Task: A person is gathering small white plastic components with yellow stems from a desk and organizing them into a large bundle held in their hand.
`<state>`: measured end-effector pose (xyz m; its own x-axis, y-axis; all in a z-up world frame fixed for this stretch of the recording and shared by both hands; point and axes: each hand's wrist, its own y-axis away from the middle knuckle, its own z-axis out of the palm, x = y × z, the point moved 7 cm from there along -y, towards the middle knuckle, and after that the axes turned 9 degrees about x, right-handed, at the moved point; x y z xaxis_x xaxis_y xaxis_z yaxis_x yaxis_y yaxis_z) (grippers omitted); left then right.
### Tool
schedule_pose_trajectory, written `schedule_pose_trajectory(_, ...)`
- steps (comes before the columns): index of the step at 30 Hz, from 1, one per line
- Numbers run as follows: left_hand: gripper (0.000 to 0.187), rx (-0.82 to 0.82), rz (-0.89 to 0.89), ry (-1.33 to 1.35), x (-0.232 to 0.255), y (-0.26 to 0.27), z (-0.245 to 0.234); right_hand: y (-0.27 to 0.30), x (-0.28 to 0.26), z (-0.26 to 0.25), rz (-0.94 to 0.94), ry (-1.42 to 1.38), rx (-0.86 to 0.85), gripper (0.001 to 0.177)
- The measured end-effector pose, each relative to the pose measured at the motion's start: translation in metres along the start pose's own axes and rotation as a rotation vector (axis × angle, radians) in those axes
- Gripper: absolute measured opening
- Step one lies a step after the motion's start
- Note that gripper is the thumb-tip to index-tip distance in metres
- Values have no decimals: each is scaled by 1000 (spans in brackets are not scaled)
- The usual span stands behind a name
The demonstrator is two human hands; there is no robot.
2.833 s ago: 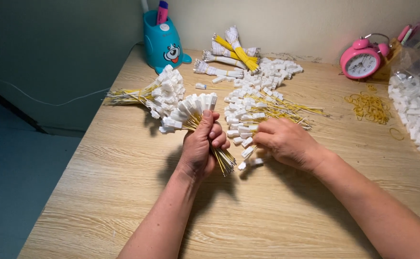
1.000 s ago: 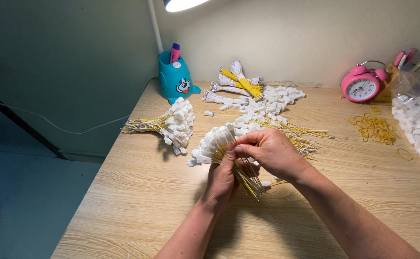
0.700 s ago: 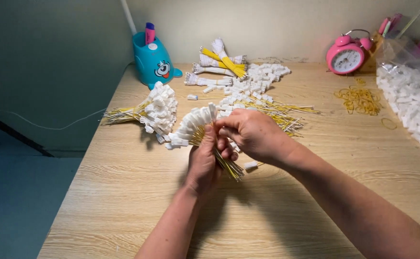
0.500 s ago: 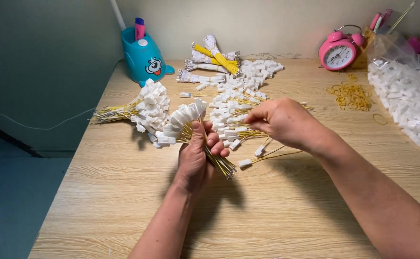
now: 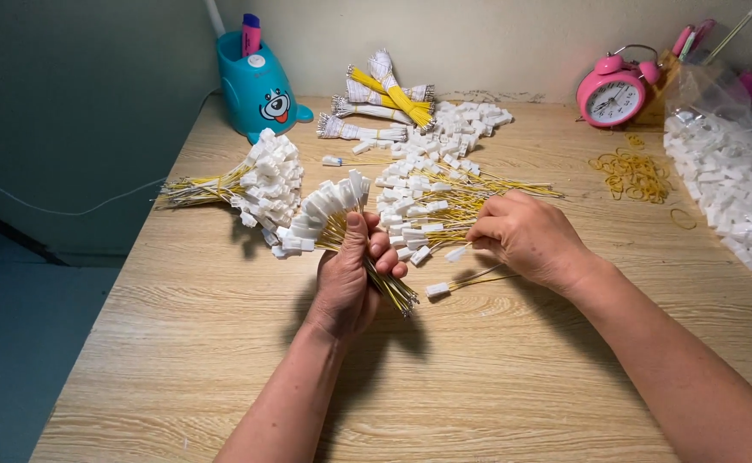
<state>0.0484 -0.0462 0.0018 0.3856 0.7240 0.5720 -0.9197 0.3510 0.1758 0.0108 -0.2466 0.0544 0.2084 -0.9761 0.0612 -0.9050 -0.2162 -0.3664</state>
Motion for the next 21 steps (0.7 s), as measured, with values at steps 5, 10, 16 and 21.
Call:
schedule_pose_trajectory(5, 28, 14, 20, 17, -5, -5, -6, 6, -33, 10, -29, -172, -150, 16)
schedule_pose_trajectory(10, 27, 38, 28, 34, -4, -4, -4, 15, -45, 19, -65, -148, -230, 18)
schedule_pose_trajectory(16, 21, 44, 34, 28, -9, -7, -5, 15, -45, 23, -58, -50, -233, 22)
schedule_pose_trajectory(21, 40, -15, 29, 12, -11, -3, -3, -1, -48, -32, 417, -940, -224, 15)
